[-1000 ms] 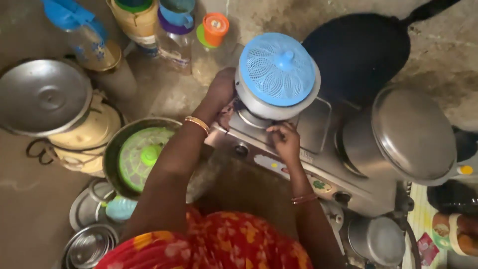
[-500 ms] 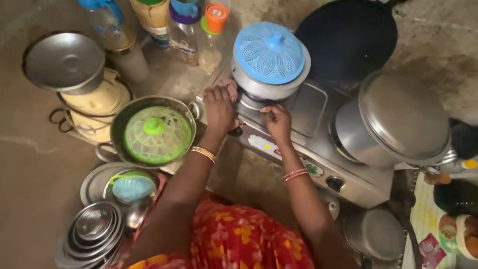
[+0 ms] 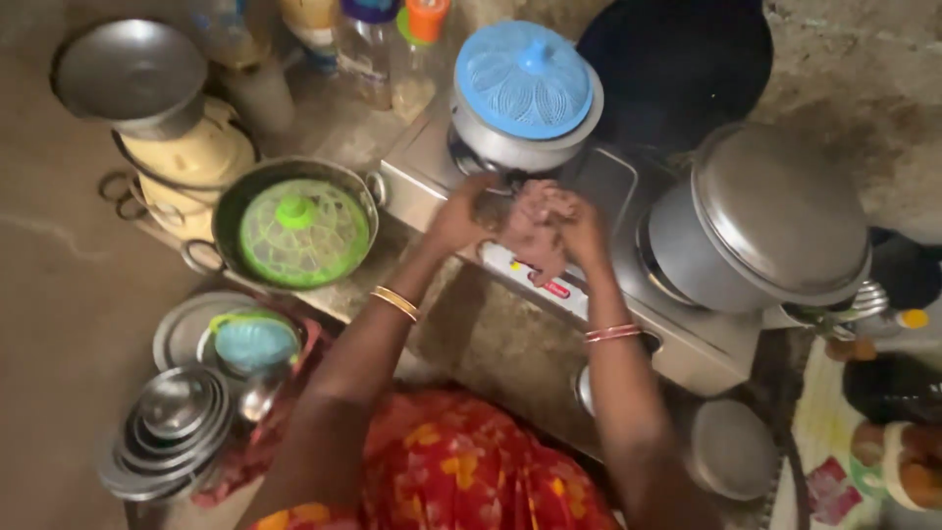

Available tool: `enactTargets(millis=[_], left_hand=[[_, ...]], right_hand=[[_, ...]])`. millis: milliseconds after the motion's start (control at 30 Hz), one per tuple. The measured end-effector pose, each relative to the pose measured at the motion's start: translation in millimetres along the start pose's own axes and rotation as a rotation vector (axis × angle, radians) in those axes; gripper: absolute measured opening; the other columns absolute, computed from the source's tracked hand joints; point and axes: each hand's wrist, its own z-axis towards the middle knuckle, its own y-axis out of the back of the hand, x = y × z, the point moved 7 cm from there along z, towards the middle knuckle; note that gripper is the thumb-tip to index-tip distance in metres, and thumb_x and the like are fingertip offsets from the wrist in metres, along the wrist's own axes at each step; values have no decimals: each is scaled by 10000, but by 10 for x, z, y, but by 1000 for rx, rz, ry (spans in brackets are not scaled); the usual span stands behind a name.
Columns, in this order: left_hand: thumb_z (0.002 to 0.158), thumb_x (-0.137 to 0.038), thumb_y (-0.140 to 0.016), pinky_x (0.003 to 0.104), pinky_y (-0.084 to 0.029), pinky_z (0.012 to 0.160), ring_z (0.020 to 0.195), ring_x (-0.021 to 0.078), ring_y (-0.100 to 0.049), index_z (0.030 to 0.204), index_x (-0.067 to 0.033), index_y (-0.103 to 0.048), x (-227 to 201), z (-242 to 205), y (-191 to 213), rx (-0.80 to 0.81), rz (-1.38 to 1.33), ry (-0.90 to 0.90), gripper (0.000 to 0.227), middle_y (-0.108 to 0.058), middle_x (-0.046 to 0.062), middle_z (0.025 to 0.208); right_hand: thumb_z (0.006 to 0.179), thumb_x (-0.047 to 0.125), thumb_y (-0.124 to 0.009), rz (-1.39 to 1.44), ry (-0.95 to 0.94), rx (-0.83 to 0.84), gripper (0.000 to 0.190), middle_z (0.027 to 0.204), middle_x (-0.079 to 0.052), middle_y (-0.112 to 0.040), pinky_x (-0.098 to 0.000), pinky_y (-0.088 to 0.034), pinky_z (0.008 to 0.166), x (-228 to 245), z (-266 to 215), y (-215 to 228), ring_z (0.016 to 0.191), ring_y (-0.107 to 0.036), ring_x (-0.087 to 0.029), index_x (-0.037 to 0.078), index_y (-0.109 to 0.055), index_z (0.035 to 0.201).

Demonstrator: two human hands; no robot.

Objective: Prepare food on a gas stove and clean the kitchen counter.

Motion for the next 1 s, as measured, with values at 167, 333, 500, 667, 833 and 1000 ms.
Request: enactTargets(millis=[167, 333, 500, 667, 833, 1000], left_hand=[[927, -152, -627, 496, -487, 1046, 1168, 415, -607, 1270, -41, -642, 404, 418, 672, -63, 512, 112, 361, -666, 217, 1218], [820, -182, -639, 508, -456, 1029, 1132, 405, -589, 1136, -52, -663, 615, 495, 420, 93, 643, 127, 343, -654, 206, 1156], [886, -212, -634, 500, -411, 1091, 1212, 408, -548, 1244, -5, -639, 584, 359, 498, -139, 661, 88, 414, -618, 208, 1286], [871, -253, -643, 506, -367, 1122, 1256, 418, -520, 1264, 56, -599, 557, 370, 504, -18, 649, 108, 503, -585, 238, 1333], [878, -242, -632, 519, -344, 1123, 1288, 438, -470, 1333, 107, -543, 532, 386, 457, 28, 669, 72, 581, -540, 267, 1373], [909, -89, -559, 494, -368, 1175, 1325, 430, -482, 1347, 87, -550, 649, 377, 449, 26, 612, 61, 472, -546, 254, 1399]], right_hand=[[882, 268, -663, -685, 263, -243, 388, 1397, -178, -604, -497, -398, 1136, 431, 219, 109, 1373, -483, -360, 101, -698, 1230], [924, 349, -538, -929, 329, -112, 506, 1557, -139, -477, -618, -169, 1227, -340, 723, -95, 1512, -302, -352, 133, -636, 1371], [840, 485, -630, -925, 72, -249, 723, 1484, -214, -458, -564, -174, 1145, -481, 1254, 94, 1422, -292, -401, 62, -531, 1419], [1021, 392, -500, -1009, 68, -319, 540, 1531, -189, -499, -589, -231, 1234, -309, 655, -178, 1501, -348, -389, 61, -549, 1445], [1015, 286, -504, -1021, 287, -519, 533, 1462, -270, -506, -649, -235, 1123, 471, -358, -751, 1415, -345, -479, -42, -536, 1435], [888, 163, -628, -1104, 265, -309, 565, 1503, -201, -485, -611, -344, 1045, 713, -525, -1488, 1314, -445, -439, -23, -552, 1415]])
